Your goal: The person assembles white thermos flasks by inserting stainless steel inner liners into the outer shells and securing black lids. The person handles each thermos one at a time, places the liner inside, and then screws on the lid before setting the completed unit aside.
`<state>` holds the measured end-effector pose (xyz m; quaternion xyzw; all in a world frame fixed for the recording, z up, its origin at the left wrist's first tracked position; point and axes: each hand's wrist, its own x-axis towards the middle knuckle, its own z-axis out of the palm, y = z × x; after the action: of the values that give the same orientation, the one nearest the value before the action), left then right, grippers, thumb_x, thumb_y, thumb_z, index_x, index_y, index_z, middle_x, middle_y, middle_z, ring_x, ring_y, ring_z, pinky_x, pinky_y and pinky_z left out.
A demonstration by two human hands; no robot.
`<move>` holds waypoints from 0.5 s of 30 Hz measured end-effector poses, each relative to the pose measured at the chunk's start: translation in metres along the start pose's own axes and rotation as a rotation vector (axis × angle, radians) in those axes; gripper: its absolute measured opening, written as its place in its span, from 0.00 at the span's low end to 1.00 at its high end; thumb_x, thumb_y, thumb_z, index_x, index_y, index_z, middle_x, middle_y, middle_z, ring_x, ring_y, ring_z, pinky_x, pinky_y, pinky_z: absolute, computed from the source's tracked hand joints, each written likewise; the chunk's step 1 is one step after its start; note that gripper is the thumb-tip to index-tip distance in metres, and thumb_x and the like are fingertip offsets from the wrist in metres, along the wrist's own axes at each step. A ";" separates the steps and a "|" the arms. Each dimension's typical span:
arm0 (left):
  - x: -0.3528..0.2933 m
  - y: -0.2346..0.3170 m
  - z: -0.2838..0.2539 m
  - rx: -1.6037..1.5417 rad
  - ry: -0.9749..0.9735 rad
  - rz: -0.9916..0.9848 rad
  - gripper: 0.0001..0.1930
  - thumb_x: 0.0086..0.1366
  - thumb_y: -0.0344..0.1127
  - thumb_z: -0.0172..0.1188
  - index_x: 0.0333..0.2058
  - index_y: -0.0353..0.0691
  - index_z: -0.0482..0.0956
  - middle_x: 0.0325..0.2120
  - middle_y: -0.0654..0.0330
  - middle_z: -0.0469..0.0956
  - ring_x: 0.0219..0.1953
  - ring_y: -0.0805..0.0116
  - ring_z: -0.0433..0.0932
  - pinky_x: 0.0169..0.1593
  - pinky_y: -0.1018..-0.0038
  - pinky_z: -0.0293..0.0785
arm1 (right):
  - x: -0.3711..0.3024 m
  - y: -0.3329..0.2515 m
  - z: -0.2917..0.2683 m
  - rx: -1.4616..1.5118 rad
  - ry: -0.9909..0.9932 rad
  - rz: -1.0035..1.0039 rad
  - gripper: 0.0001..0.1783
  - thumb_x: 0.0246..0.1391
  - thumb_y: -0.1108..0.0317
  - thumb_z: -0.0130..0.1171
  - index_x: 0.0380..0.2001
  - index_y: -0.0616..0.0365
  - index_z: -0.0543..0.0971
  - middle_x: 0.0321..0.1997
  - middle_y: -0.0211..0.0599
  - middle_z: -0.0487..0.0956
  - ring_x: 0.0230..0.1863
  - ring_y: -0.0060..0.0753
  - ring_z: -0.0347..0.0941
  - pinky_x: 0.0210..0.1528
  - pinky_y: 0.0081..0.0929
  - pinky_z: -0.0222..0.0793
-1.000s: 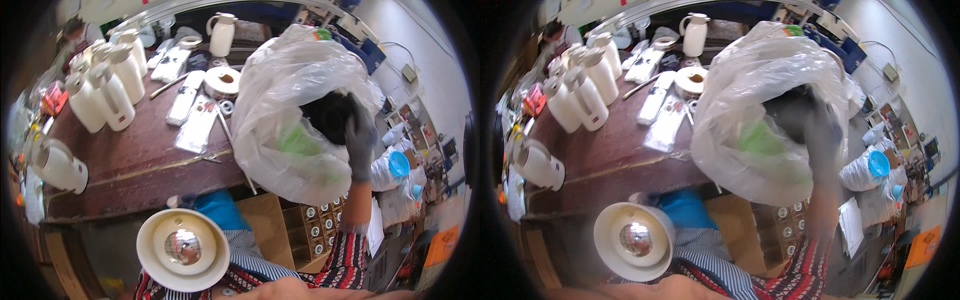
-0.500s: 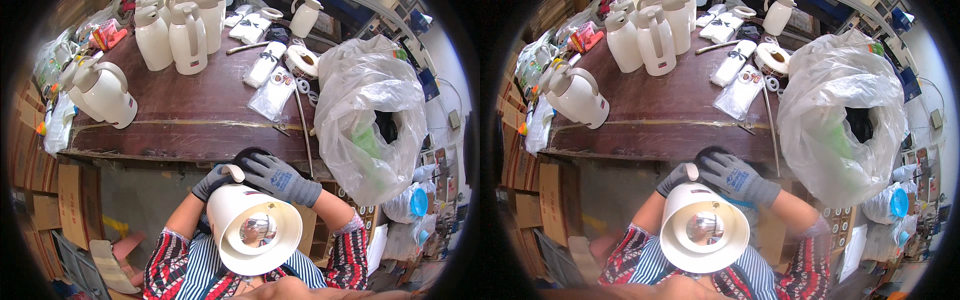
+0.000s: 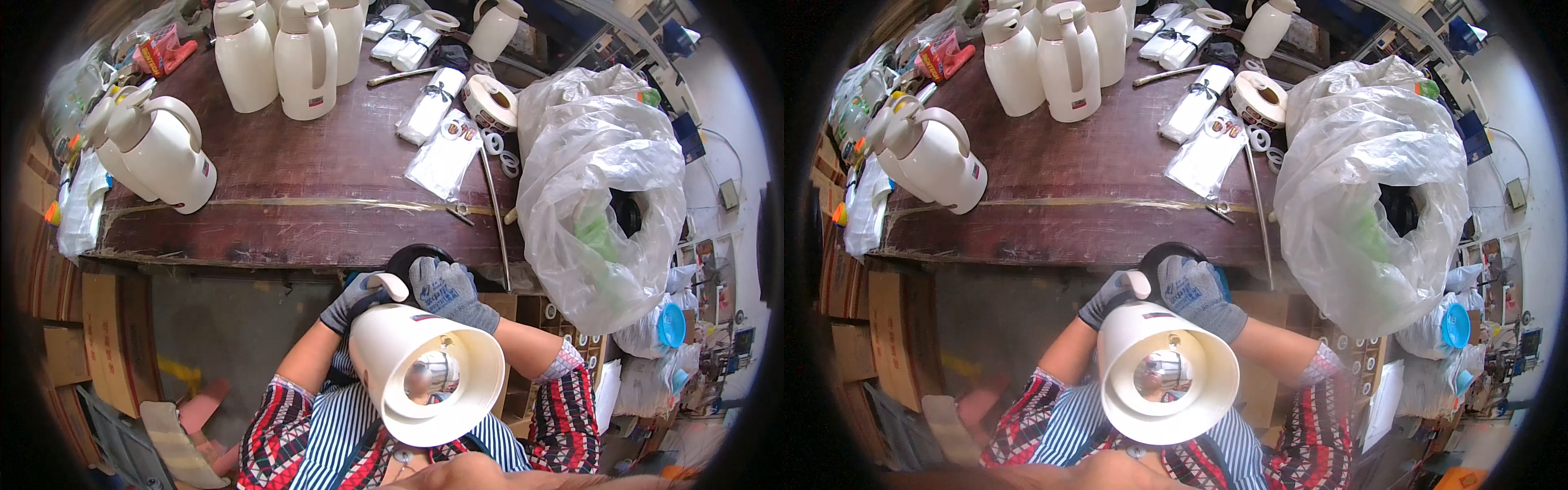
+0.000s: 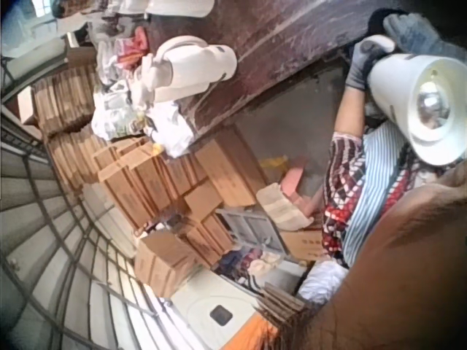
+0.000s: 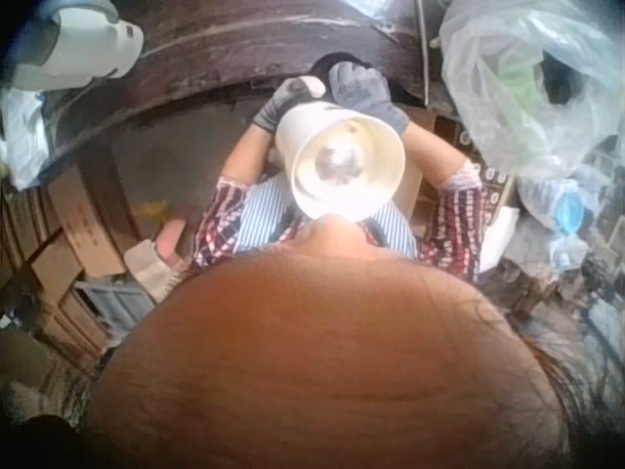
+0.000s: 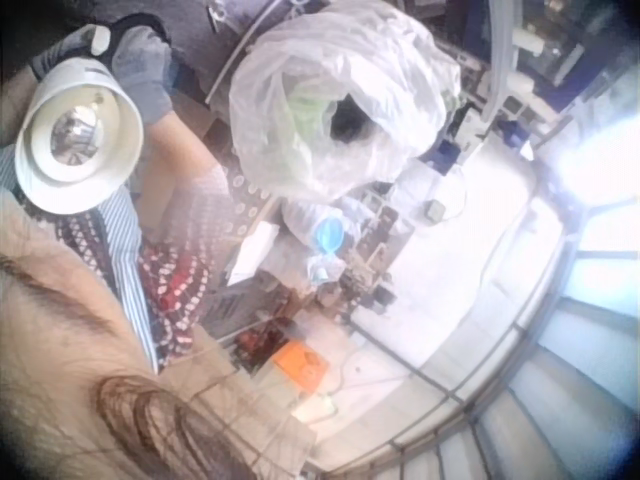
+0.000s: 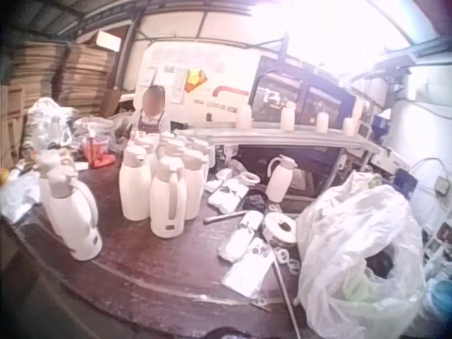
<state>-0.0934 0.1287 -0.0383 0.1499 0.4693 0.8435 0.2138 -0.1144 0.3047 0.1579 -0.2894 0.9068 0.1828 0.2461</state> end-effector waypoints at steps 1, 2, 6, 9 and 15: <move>-0.004 -0.001 0.001 0.044 0.069 -0.072 0.15 0.63 0.37 0.70 0.46 0.38 0.84 0.41 0.58 0.86 0.44 0.68 0.84 0.52 0.69 0.80 | -0.002 0.000 0.011 -0.128 0.132 -0.026 0.25 0.59 0.60 0.55 0.60 0.51 0.76 0.62 0.49 0.74 0.43 0.45 0.78 0.37 0.37 0.77; -0.003 0.000 -0.002 0.061 0.036 -0.068 0.15 0.63 0.36 0.70 0.46 0.38 0.84 0.41 0.58 0.86 0.45 0.68 0.84 0.52 0.69 0.80 | -0.004 0.008 0.012 -0.172 0.408 -0.153 0.22 0.58 0.61 0.55 0.55 0.52 0.77 0.55 0.47 0.75 0.42 0.43 0.77 0.36 0.36 0.75; 0.000 -0.007 -0.010 0.049 -0.005 -0.066 0.15 0.64 0.35 0.67 0.49 0.37 0.84 0.44 0.58 0.86 0.47 0.69 0.84 0.53 0.69 0.80 | -0.006 0.010 0.002 -0.170 0.462 -0.206 0.21 0.58 0.61 0.55 0.53 0.56 0.76 0.50 0.49 0.74 0.46 0.43 0.75 0.40 0.37 0.72; -0.002 -0.033 -0.013 0.029 0.092 -0.075 0.16 0.66 0.37 0.67 0.50 0.37 0.83 0.45 0.59 0.85 0.47 0.70 0.83 0.55 0.69 0.80 | -0.007 -0.002 -0.011 -0.072 0.030 -0.034 0.27 0.58 0.61 0.53 0.61 0.57 0.74 0.58 0.55 0.73 0.53 0.49 0.74 0.47 0.39 0.73; 0.000 -0.018 -0.005 -0.136 0.063 -0.082 0.17 0.67 0.40 0.67 0.48 0.34 0.84 0.43 0.57 0.85 0.45 0.67 0.84 0.50 0.68 0.83 | -0.006 -0.001 -0.010 0.001 0.240 -0.061 0.22 0.56 0.60 0.57 0.53 0.54 0.76 0.48 0.46 0.75 0.49 0.41 0.75 0.44 0.40 0.74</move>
<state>-0.0922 0.1332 -0.0562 0.0888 0.4233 0.8682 0.2431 -0.1133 0.3019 0.1695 -0.3366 0.9206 0.1385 0.1414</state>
